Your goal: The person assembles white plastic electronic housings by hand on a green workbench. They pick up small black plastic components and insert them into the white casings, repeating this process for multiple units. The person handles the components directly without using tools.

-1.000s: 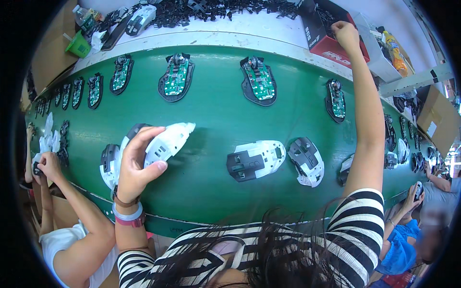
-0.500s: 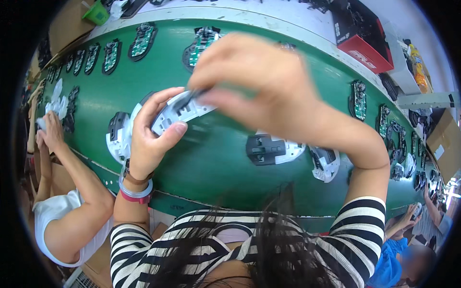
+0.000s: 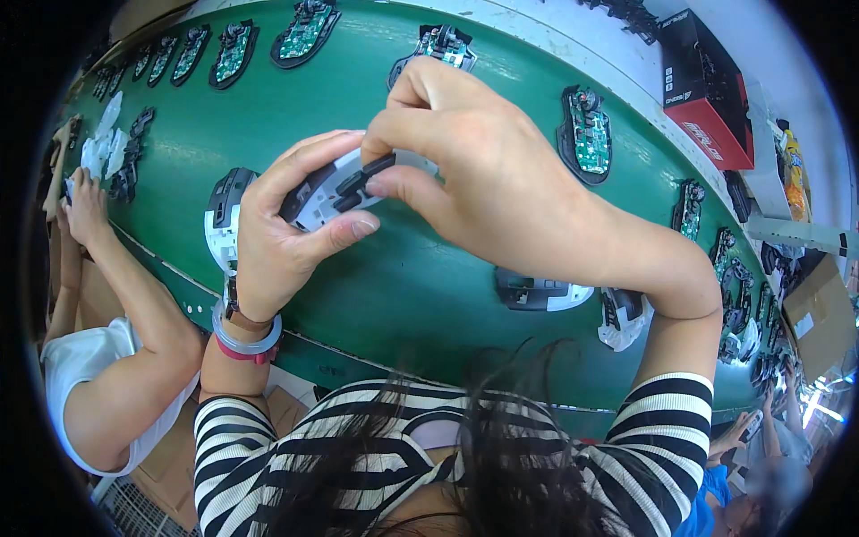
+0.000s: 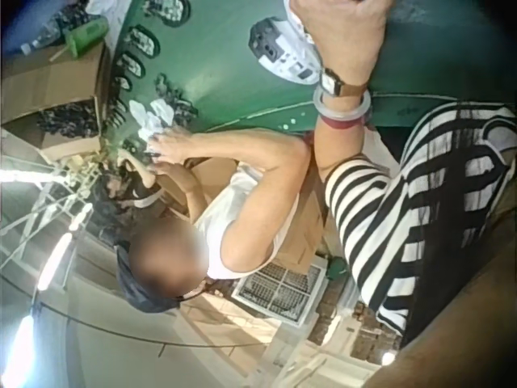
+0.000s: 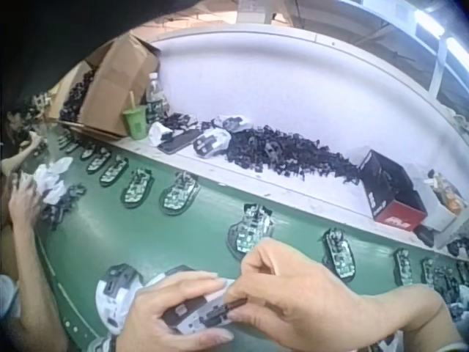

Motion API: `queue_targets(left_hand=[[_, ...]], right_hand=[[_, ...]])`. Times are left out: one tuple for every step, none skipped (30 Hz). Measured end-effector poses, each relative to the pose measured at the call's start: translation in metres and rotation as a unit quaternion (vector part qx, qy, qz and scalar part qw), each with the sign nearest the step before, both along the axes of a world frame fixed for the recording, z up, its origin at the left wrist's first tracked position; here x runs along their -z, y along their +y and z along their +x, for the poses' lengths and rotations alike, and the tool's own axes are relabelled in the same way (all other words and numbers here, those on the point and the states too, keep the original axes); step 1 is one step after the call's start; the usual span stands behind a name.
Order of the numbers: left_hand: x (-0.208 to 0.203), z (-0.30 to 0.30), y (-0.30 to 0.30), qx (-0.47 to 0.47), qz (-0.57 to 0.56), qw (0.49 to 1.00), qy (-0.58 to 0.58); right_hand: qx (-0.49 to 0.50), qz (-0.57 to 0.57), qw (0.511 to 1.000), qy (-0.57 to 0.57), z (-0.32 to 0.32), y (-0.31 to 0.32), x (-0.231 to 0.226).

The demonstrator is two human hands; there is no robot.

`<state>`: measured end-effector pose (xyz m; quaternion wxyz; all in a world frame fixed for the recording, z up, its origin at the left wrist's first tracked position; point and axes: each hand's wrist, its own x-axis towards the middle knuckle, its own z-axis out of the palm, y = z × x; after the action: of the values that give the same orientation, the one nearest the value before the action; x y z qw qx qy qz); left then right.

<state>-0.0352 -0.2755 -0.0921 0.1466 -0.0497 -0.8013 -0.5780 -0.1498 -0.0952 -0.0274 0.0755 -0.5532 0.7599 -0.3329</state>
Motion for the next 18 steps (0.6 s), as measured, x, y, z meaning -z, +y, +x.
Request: queue_targets(left_hand=[[0.000, 0.000, 0.000, 0.005, 0.002, 1.000, 0.002], [0.001, 0.000, 0.000, 0.011, 0.005, 1.000, 0.004], [0.001, 0.000, 0.000, 0.005, -0.003, 1.000, 0.006], [0.001, -0.001, -0.001, 0.000, -0.011, 1.000, 0.007], [0.001, -0.002, -0.002, -0.004, -0.019, 1.000, 0.009], [0.001, -0.002, -0.003, -0.002, -0.011, 1.000, 0.006], [0.001, -0.003, -0.005, -0.001, -0.004, 1.000, 0.004], [0.002, -0.003, -0.007, 0.000, 0.004, 1.000, 0.001], [0.003, -0.004, -0.009, 0.007, 0.000, 1.000, 0.005], [0.005, -0.005, -0.010, 0.015, -0.002, 1.000, 0.009], [0.006, -0.005, -0.011, 0.023, -0.004, 1.000, 0.012], [0.005, -0.005, -0.012, 0.026, -0.003, 1.000, 0.010], [0.004, -0.005, -0.012, 0.027, -0.002, 1.000, 0.008], [0.003, -0.005, -0.012, 0.029, -0.001, 1.000, 0.006], [0.002, -0.005, -0.011, 0.033, 0.029, 0.999, -0.008], [0.001, -0.005, -0.009, 0.036, 0.060, 0.997, -0.024], [0.000, -0.004, -0.009, 0.039, 0.091, 0.994, -0.039], [0.001, -0.004, -0.008, 0.039, 0.097, 0.994, -0.033]], right_hand=[[0.008, 0.015, 0.999, -0.035, 0.001, 0.000, -0.001], [0.016, 0.031, 0.997, -0.071, 0.002, 0.001, -0.001], [0.014, 0.009, 0.999, -0.040, 0.002, 0.001, 0.002], [0.012, -0.013, 1.000, -0.008, 0.002, 0.001, 0.008], [0.011, -0.035, 0.999, 0.023, 0.001, 0.001, 0.012], [0.035, -0.049, 0.998, 0.010, 0.001, -0.001, 0.014], [0.058, -0.066, 0.996, -0.003, 0.001, -0.006, 0.017], [0.081, -0.082, 0.993, -0.017, 0.000, -0.008, 0.019], [0.068, -0.048, 0.992, -0.098, -0.005, -0.008, 0.023], [0.056, -0.012, 0.982, -0.178, -0.010, -0.006, 0.027], [0.042, 0.024, 0.965, -0.258, -0.013, -0.005, 0.029], [0.033, 0.005, 0.975, -0.221, -0.012, -0.005, 0.028], [0.023, -0.013, 0.982, -0.185, -0.011, -0.004, 0.026], [0.013, -0.031, 0.989, -0.147, -0.011, -0.003, 0.026], [-0.001, -0.058, 0.993, -0.106, -0.011, -0.002, 0.026], [-0.016, -0.085, 0.994, -0.066, -0.011, -0.002, 0.027], [-0.032, -0.113, 0.993, -0.025, -0.010, -0.002, 0.028], [-0.028, -0.107, 0.993, -0.050, -0.010, -0.003, 0.027]])
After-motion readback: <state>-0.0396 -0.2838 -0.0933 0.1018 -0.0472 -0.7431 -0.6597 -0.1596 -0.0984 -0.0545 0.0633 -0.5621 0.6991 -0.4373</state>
